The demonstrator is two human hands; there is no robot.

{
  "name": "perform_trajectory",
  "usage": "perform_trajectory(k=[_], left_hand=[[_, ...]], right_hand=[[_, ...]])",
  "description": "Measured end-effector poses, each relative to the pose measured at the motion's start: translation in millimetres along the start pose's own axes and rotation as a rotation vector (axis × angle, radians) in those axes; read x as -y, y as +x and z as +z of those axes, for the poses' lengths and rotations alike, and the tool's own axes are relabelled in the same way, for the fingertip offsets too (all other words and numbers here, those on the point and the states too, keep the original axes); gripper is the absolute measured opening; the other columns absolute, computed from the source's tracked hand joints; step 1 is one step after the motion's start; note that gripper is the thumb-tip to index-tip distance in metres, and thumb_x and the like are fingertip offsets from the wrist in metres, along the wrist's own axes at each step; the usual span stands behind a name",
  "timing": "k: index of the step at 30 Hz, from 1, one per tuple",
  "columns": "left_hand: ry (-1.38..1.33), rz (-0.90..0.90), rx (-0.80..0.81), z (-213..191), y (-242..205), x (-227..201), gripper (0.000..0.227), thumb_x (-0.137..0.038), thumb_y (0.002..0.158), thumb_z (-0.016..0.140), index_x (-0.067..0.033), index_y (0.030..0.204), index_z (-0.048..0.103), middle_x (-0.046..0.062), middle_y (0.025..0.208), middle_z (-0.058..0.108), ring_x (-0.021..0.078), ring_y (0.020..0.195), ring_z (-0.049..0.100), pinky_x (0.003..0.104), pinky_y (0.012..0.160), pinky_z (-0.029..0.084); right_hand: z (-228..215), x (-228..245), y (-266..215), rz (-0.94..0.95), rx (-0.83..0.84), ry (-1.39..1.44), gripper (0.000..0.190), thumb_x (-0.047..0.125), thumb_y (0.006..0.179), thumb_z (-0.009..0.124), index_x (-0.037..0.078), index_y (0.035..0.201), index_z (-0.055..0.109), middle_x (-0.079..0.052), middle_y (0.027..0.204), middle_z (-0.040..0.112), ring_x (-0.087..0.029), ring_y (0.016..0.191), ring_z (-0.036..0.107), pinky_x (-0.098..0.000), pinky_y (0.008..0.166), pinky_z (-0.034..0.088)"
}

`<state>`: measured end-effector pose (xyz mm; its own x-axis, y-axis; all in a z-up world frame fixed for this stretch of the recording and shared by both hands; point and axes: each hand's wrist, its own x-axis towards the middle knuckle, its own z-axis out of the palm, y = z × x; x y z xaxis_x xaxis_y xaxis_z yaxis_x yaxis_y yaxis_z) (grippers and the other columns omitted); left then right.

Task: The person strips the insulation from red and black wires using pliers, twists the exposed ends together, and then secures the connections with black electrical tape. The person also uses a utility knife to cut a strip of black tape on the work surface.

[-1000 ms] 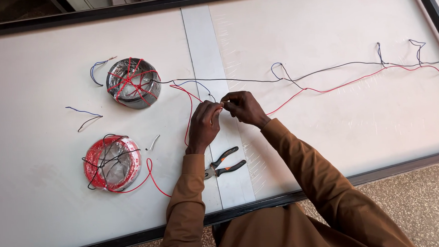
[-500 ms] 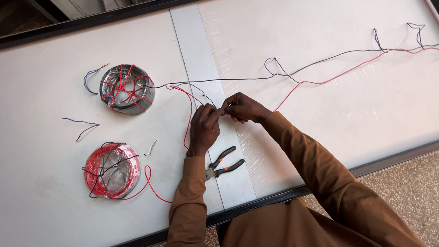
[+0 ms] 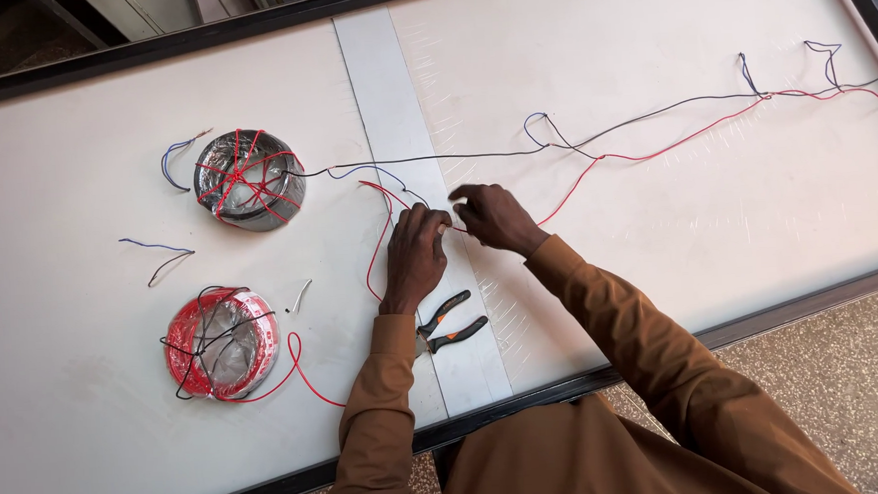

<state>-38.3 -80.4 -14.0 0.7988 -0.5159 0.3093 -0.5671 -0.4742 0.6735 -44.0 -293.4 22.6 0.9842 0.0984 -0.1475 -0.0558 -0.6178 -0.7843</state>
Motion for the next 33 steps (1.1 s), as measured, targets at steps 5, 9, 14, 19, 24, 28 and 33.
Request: perform_trajectory(k=[5,9,14,19,24,28,33], left_hand=[[-0.09,-0.128,0.02,-8.8,-0.3,-3.2,0.016,-0.003,0.113,0.053,-0.016,0.115,0.062,0.008,0.105,0.057,0.0404,0.107,0.065,0.054,0.094,0.056],[-0.179,-0.171,0.034,-14.7,-2.5,-7.9,0.013,-0.009,0.117,0.047,-0.0157,0.115,0.058,0.009,0.108,0.054,0.0411,0.109,0.061,0.057,0.1,0.055],[-0.209,-0.158,0.04,-9.7,-2.2,-2.4,0.012,-0.011,0.117,0.047,-0.0168,0.116,0.057,0.009,0.109,0.053,0.0429,0.112,0.06,0.058,0.102,0.054],[-0.052,-0.163,-0.016,-1.1,-1.9,4.6,0.011,-0.007,0.111,0.06,-0.0177,0.112,0.059,0.004,0.104,0.052,0.0366,0.106,0.061,0.054,0.096,0.056],[0.017,-0.117,-0.035,-0.3,-3.9,-1.0,0.012,-0.006,0.108,0.064,-0.0172,0.111,0.062,0.006,0.101,0.055,0.0383,0.106,0.062,0.054,0.095,0.056],[-0.057,-0.148,-0.025,-0.7,-3.9,0.5,0.014,-0.004,0.111,0.06,-0.0173,0.11,0.062,0.005,0.103,0.056,0.0372,0.105,0.062,0.053,0.093,0.056],[-0.081,-0.125,-0.009,1.9,-4.7,9.5,0.014,-0.003,0.108,0.062,-0.0156,0.114,0.062,0.006,0.102,0.055,0.0382,0.106,0.062,0.054,0.093,0.055]], right_hand=[[31.8,22.8,-50.6,-0.295,-0.433,-0.191,0.022,0.012,0.108,0.071,0.008,0.128,0.08,-0.011,0.083,0.072,-0.034,0.071,0.075,-0.0455,0.061,0.059],[78.4,24.2,-80.0,-0.238,-0.397,-0.02,0.044,0.019,0.109,0.072,-0.002,0.148,0.071,-0.019,0.085,0.081,-0.043,0.067,0.076,-0.0555,0.061,0.059],[104.3,-6.3,-61.1,-0.188,-0.427,0.039,0.036,0.016,0.11,0.067,0.003,0.144,0.067,-0.018,0.079,0.08,-0.044,0.073,0.077,-0.0548,0.068,0.059],[90.1,-5.2,-50.6,-0.331,-0.572,-0.085,0.012,0.023,0.115,0.068,0.018,0.111,0.078,-0.007,0.065,0.071,-0.032,0.058,0.074,-0.0374,0.055,0.056],[36.6,28.7,-44.9,-0.439,-0.575,-0.383,0.018,0.009,0.104,0.073,0.016,0.12,0.079,-0.004,0.095,0.075,-0.031,0.086,0.076,-0.0426,0.064,0.062],[44.4,11.4,-50.9,-0.48,-0.349,-0.488,0.051,0.016,0.09,0.084,0.008,0.138,0.069,-0.013,0.124,0.069,-0.04,0.121,0.069,-0.0504,0.087,0.063],[68.9,-7.6,-42.1,-0.5,-0.478,-0.482,0.009,0.01,0.108,0.072,0.008,0.116,0.071,-0.009,0.101,0.07,-0.035,0.093,0.078,-0.0449,0.07,0.064]])
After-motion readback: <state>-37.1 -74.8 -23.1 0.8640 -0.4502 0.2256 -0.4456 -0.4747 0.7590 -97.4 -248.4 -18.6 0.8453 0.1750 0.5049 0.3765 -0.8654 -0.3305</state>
